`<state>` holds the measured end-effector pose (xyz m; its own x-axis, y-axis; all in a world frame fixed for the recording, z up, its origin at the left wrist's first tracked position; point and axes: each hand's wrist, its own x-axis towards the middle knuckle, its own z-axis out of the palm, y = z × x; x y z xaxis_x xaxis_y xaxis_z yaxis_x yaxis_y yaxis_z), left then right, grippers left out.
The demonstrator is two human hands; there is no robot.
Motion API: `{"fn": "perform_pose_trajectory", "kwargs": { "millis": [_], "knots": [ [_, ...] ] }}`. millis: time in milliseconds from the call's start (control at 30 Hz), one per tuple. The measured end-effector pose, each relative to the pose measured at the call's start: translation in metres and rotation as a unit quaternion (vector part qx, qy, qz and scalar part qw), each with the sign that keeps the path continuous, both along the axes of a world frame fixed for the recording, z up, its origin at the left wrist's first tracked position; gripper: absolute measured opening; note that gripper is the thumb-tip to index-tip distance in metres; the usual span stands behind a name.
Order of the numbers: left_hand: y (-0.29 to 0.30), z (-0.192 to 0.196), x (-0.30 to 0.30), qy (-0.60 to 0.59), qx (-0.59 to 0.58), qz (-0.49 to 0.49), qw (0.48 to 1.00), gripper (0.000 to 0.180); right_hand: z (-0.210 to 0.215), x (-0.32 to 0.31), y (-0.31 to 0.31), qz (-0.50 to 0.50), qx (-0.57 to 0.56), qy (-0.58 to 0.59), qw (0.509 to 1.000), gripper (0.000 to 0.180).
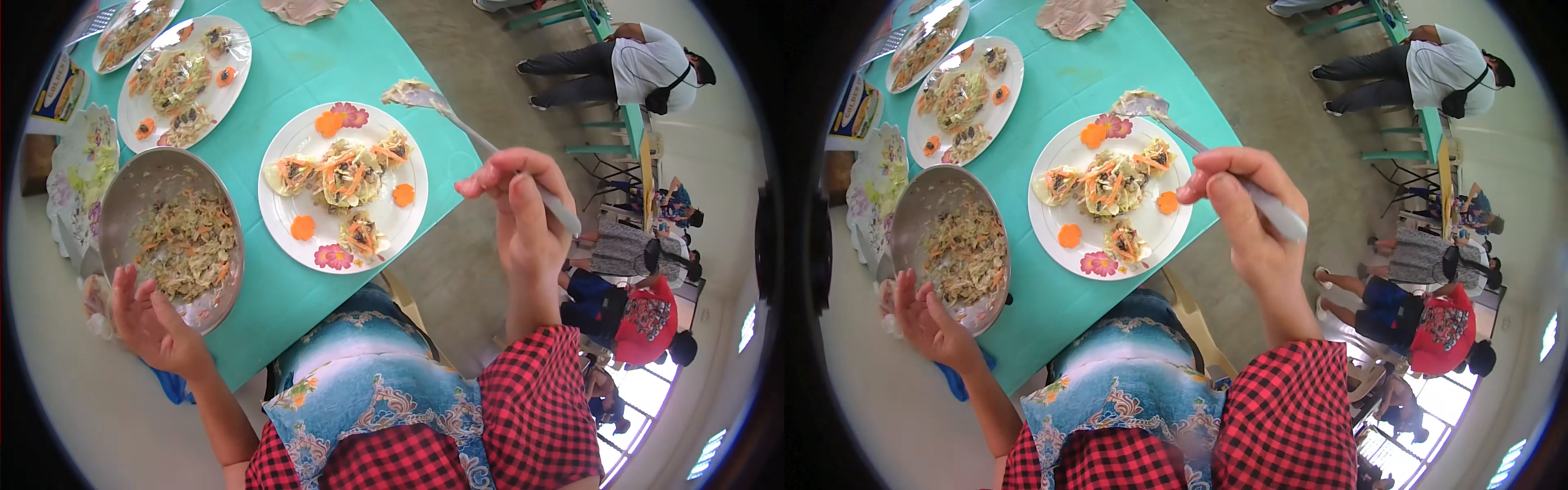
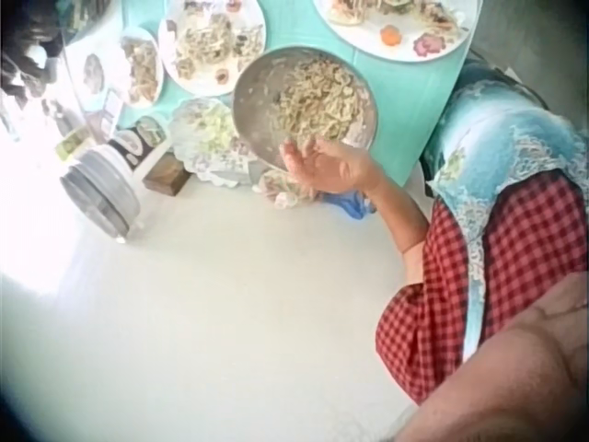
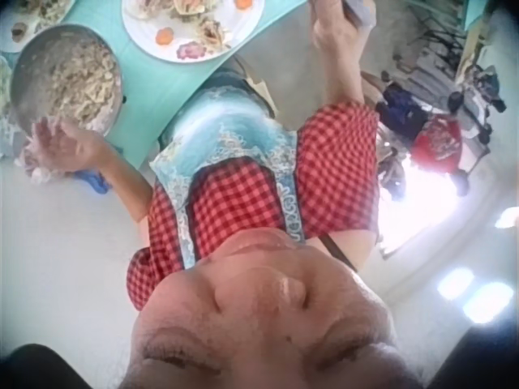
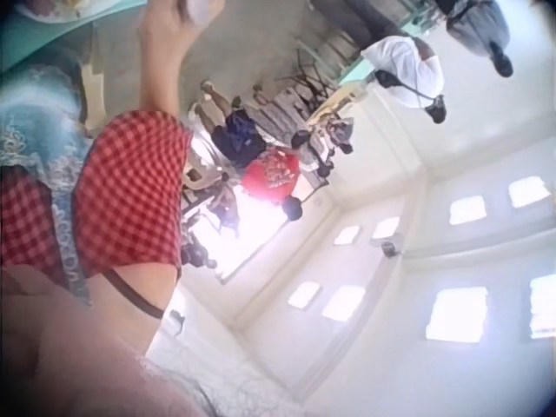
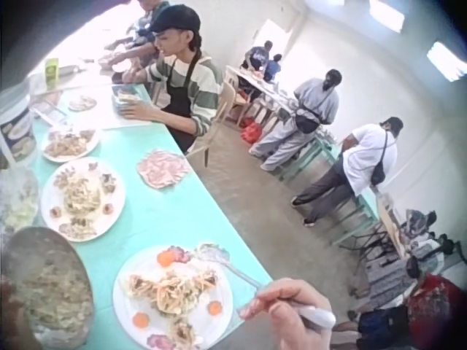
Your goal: The person scoops a shredded vegetable mixture from a metal bowl using a spoon and places it onto small, round, flat breads arranged on a plate. They use their hands to adjust the filling and the breads. Other people are visible in the background.
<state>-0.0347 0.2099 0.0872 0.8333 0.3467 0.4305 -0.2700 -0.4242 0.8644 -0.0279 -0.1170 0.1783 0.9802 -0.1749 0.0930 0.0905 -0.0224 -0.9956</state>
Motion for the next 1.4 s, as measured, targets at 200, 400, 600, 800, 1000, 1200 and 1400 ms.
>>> {"fn": "perform_pose_trajectory", "kwargs": {
  "millis": [200, 400, 600, 800, 1000, 1200, 1400],
  "knots": [
    [-0.04, 0.006, -0.021, 0.057, 0.009, -0.213, 0.975, 0.033, -0.027, 0.021, -0.007, 0.02, -0.082, -0.011, 0.996, 0.03],
    [-0.104, 0.004, -0.017, 0.22, 0.048, -0.362, 0.905, 0.029, -0.047, 0.032, -0.007, 0.036, -0.052, 0.025, 0.998, 0.025],
    [-0.126, -0.038, -0.005, 0.302, 0.075, -0.267, 0.912, 0.027, -0.063, 0.044, -0.008, 0.055, -0.028, 0.057, 0.996, 0.022],
    [-0.139, -0.06, 0.008, 0.316, 0.067, -0.2, 0.925, 0.022, -0.075, 0.056, -0.008, 0.078, -0.022, 0.079, 0.994, 0.02],
    [-0.15, -0.077, 0.011, 0.268, 0.075, -0.159, 0.947, 0.017, -0.083, 0.062, -0.015, 0.116, -0.041, 0.088, 0.988, 0.02],
    [-0.157, -0.083, 0.014, 0.205, 0.104, -0.12, 0.966, 0.016, -0.09, 0.061, -0.021, 0.122, -0.022, 0.098, 0.987, 0.02],
    [-0.157, -0.085, 0.016, 0.173, 0.129, -0.12, 0.969, 0.016, -0.087, 0.06, -0.024, 0.115, -0.05, 0.107, 0.986, 0.021]
  ]
}}
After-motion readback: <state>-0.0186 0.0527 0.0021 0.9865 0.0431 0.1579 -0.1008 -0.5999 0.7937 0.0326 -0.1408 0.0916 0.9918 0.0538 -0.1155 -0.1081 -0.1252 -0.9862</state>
